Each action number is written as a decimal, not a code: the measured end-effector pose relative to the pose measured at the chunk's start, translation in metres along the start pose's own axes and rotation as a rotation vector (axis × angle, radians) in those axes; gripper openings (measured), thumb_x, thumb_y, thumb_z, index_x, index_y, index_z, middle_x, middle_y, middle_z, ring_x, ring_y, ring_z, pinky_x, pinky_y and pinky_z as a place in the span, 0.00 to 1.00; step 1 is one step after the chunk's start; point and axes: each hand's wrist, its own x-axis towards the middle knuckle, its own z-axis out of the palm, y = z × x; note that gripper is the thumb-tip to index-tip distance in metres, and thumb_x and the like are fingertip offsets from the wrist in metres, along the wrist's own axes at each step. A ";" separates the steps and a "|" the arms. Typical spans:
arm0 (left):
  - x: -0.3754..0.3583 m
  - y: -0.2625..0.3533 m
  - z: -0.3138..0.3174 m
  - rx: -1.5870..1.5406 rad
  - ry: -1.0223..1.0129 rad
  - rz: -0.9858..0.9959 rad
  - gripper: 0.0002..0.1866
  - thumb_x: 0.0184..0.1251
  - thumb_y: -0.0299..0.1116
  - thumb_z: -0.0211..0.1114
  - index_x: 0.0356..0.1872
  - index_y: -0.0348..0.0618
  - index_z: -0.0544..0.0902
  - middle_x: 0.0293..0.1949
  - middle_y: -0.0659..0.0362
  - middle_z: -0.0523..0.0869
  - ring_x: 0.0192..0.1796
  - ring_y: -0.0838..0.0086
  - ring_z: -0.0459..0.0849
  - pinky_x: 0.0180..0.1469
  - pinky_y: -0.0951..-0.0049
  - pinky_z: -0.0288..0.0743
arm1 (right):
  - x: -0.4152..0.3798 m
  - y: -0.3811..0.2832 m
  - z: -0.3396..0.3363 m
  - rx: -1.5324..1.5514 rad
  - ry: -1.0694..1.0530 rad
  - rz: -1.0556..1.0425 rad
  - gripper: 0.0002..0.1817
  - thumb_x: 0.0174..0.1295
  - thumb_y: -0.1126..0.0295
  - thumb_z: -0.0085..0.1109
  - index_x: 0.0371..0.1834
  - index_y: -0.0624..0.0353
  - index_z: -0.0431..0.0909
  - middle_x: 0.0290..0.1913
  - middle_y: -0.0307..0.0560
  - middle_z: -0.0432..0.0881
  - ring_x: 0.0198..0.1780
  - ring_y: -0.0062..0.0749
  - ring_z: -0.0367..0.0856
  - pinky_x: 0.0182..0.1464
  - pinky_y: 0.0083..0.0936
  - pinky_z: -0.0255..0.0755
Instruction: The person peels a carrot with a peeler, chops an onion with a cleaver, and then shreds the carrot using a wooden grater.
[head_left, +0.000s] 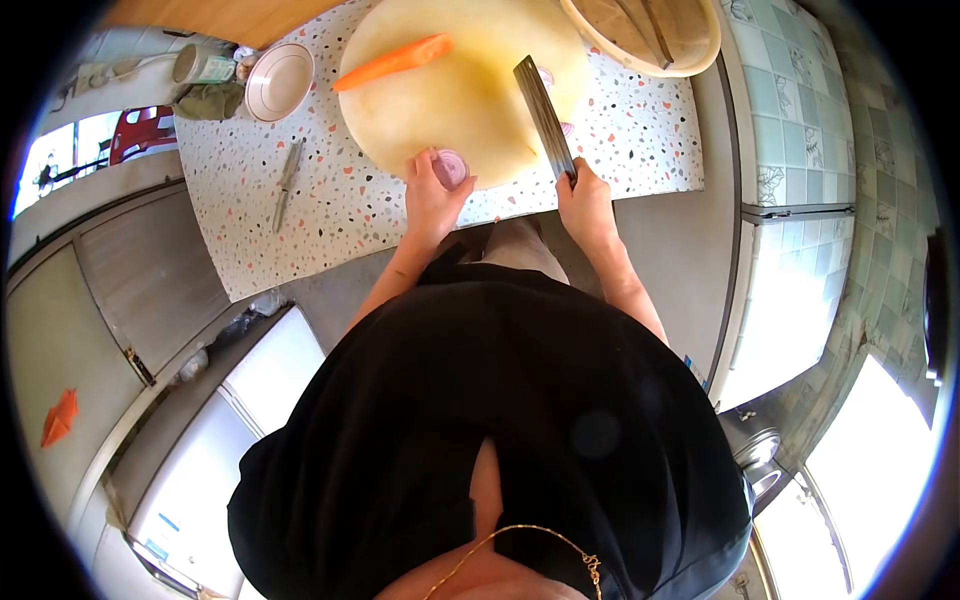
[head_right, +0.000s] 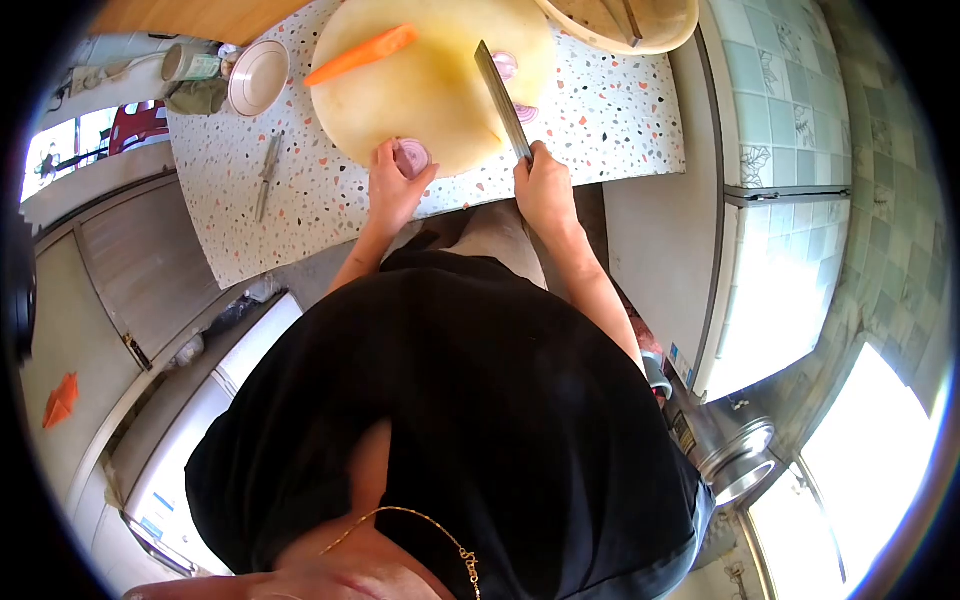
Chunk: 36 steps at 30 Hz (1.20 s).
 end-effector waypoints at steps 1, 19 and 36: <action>0.002 -0.007 0.000 0.039 0.014 0.095 0.34 0.51 0.37 0.76 0.56 0.36 0.70 0.45 0.47 0.78 0.45 0.59 0.80 0.48 0.62 0.76 | -0.003 -0.001 -0.001 0.032 0.001 -0.005 0.09 0.63 0.72 0.52 0.38 0.70 0.73 0.28 0.70 0.80 0.34 0.67 0.80 0.39 0.49 0.74; 0.020 0.025 0.027 -0.153 -0.168 0.396 0.37 0.36 0.35 0.82 0.52 0.38 0.75 0.49 0.48 0.77 0.51 0.53 0.78 0.51 0.59 0.75 | 0.007 -0.014 0.033 0.140 -0.042 -0.080 0.08 0.61 0.74 0.53 0.36 0.70 0.74 0.28 0.68 0.80 0.32 0.64 0.81 0.35 0.45 0.75; 0.049 -0.002 0.011 -0.126 -0.134 -0.024 0.21 0.61 0.38 0.70 0.49 0.38 0.74 0.27 0.47 0.81 0.26 0.57 0.83 0.31 0.59 0.74 | -0.005 0.009 0.013 0.175 -0.010 -0.013 0.13 0.62 0.70 0.54 0.41 0.73 0.74 0.29 0.70 0.79 0.35 0.62 0.81 0.38 0.42 0.73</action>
